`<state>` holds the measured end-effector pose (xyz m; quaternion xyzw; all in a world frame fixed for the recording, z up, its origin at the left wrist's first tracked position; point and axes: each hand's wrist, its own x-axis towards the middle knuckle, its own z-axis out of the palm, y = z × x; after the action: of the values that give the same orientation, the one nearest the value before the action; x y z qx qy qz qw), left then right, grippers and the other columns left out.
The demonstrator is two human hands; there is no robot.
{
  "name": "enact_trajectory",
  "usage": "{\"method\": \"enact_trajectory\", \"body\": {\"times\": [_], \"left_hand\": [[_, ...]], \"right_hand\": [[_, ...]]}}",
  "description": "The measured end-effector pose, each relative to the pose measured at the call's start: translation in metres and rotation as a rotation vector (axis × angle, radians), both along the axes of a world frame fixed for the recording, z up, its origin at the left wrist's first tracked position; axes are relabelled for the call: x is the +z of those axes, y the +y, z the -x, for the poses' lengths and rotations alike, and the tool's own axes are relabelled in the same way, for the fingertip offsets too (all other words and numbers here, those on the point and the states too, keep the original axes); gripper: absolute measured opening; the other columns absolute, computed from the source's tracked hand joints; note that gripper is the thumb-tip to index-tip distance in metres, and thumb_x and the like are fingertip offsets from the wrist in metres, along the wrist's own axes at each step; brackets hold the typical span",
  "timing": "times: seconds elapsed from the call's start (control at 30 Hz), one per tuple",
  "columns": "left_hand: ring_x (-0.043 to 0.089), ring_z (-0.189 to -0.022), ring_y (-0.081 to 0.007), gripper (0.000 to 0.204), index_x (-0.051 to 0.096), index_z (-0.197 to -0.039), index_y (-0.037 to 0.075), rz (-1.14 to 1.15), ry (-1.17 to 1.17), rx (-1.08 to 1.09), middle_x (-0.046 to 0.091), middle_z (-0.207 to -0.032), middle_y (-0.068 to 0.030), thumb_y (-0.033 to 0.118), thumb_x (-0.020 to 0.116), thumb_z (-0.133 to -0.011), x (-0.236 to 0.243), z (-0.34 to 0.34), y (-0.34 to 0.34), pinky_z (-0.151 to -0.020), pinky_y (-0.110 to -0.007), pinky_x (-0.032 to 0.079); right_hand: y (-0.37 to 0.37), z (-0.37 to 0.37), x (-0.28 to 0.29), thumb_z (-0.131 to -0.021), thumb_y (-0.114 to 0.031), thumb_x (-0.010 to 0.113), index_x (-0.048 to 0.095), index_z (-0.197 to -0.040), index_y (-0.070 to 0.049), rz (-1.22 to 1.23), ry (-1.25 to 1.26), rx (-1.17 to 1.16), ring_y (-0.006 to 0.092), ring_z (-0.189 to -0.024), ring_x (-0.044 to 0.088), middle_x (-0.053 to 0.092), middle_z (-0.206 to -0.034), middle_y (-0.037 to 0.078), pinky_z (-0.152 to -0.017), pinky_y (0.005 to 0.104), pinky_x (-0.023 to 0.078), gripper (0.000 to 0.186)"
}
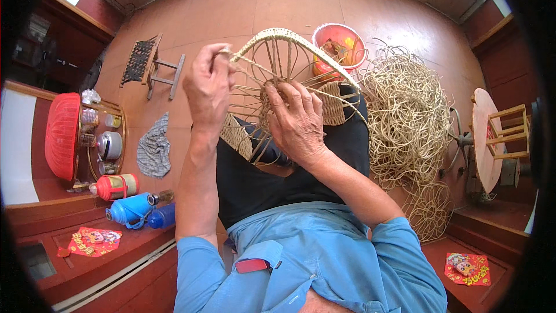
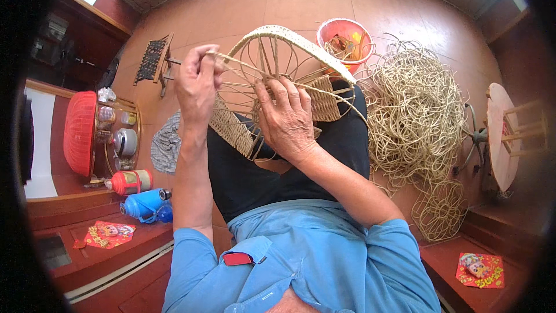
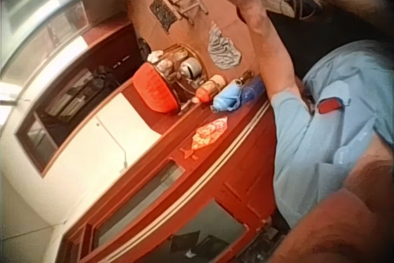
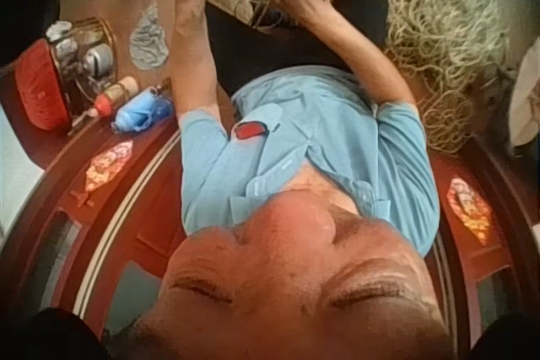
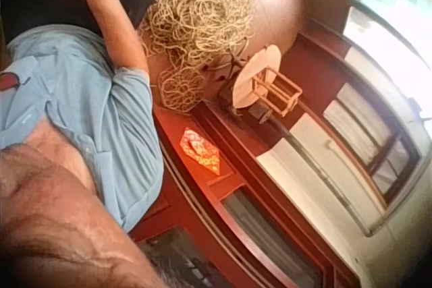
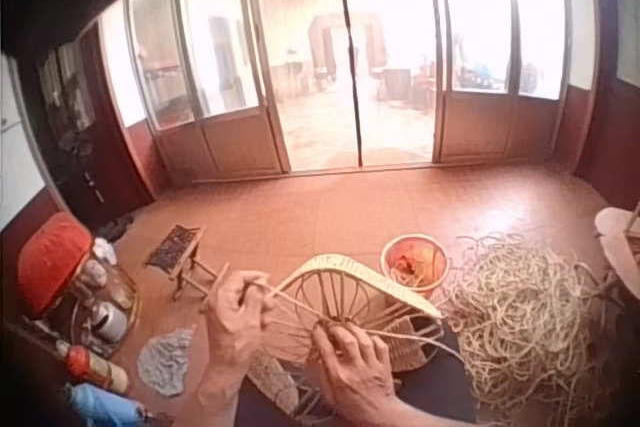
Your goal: The person is weaving a basket using long strands of straw or fiber.
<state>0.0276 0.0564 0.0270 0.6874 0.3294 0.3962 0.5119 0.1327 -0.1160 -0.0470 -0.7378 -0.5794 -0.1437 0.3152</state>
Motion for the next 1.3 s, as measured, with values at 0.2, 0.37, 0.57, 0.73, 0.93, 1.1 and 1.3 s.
{"method": "enact_trajectory", "body": {"times": [0.2, 0.37, 0.57, 0.73, 0.93, 1.1, 1.3], "left_hand": [[0.07, -0.065, -0.0104, 0.023, 0.069, -0.121, -0.001, -0.142, 0.015, -0.039, 0.076, -0.089, -0.0066, 0.021, 0.067, -0.113, 0.007, -0.013, -0.023, -0.058, -0.028, 0.057], [0.066, -0.059, -0.0091, 0.02, 0.055, -0.111, 0.002, -0.044, 0.217, -0.025, 0.069, -0.087, -0.0066, 0.013, 0.071, -0.109, -0.022, -0.014, -0.035, -0.046, -0.025, 0.052], [0.059, -0.057, -0.0052, 0.018, 0.053, -0.113, 0.003, 0.042, 0.072, -0.038, 0.068, -0.09, -0.0062, 0.008, 0.07, -0.109, -0.041, -0.007, -0.035, -0.045, -0.022, 0.047], [0.047, -0.053, -0.0018, 0.018, 0.057, -0.12, 0.01, 0.582, -0.402, -0.114, 0.066, -0.095, -0.0025, 0.011, 0.071, -0.109, -0.038, 0.038, -0.045, -0.044, -0.018, 0.036], [0.038, -0.053, -0.003, 0.02, 0.067, -0.122, 0.01, 0.745, -0.445, 0.177, 0.058, -0.08, 0.0036, 0.027, 0.066, -0.113, -0.029, 0.144, -0.004, -0.046, -0.021, 0.031], [0.034, -0.045, -0.0076, 0.022, 0.069, -0.11, 0.013, 0.803, -0.357, 0.5, 0.045, -0.062, 0.0072, 0.034, 0.065, -0.113, -0.056, 0.38, 0.103, -0.044, -0.026, 0.026], [0.052, -0.05, -0.0127, 0.03, 0.074, -0.1, 0.011, 0.469, 0.304, 1.214, 0.059, -0.064, -0.0025, 0.038, 0.066, -0.109, -0.027, 0.631, 0.157, -0.048, -0.031, 0.039]], "right_hand": [[0.008, 0.002, 0.002, -0.091, -0.018, 0.073, 0.06, -0.154, -0.012, 0.003, 0.034, -0.032, 0.0338, -0.141, 0.052, 0.058, -0.145, 0.013, -0.114, 0.0506, 0.04, 0.064], [0.01, 0.0, 0.001, -0.088, -0.018, 0.074, 0.062, -0.148, -0.014, -0.011, 0.043, -0.04, 0.0322, -0.139, 0.054, 0.059, -0.143, 0.011, -0.112, 0.0501, 0.041, 0.061], [0.011, 0.002, 0.004, -0.088, -0.016, 0.075, 0.066, -0.145, -0.015, -0.032, 0.073, -0.029, 0.0316, -0.138, 0.055, 0.059, -0.141, 0.01, -0.111, 0.0491, 0.041, 0.057], [0.011, 0.005, 0.008, -0.089, -0.015, 0.075, 0.069, -0.141, -0.02, -0.136, 0.018, -0.055, 0.0292, -0.127, 0.058, 0.061, -0.131, 0.007, -0.105, 0.0473, 0.042, 0.053], [0.036, -0.003, -0.003, -0.09, -0.018, 0.081, 0.076, -0.117, -0.024, -0.181, 0.043, 0.007, 0.024, -0.099, 0.058, 0.059, -0.104, 0.0, -0.088, 0.0441, 0.042, 0.028], [0.034, -0.008, -0.008, -0.093, -0.024, 0.074, 0.074, -0.101, -0.022, -0.197, 0.034, -0.006, 0.021, -0.103, 0.06, 0.06, -0.101, -0.002, -0.09, 0.042, 0.043, 0.009], [0.038, 0.0, -0.004, -0.091, -0.022, 0.077, 0.075, -0.102, -0.023, -0.317, 0.099, 0.056, 0.0176, -0.104, 0.063, 0.065, -0.101, -0.006, -0.091, 0.0402, 0.044, 0.011]]}}
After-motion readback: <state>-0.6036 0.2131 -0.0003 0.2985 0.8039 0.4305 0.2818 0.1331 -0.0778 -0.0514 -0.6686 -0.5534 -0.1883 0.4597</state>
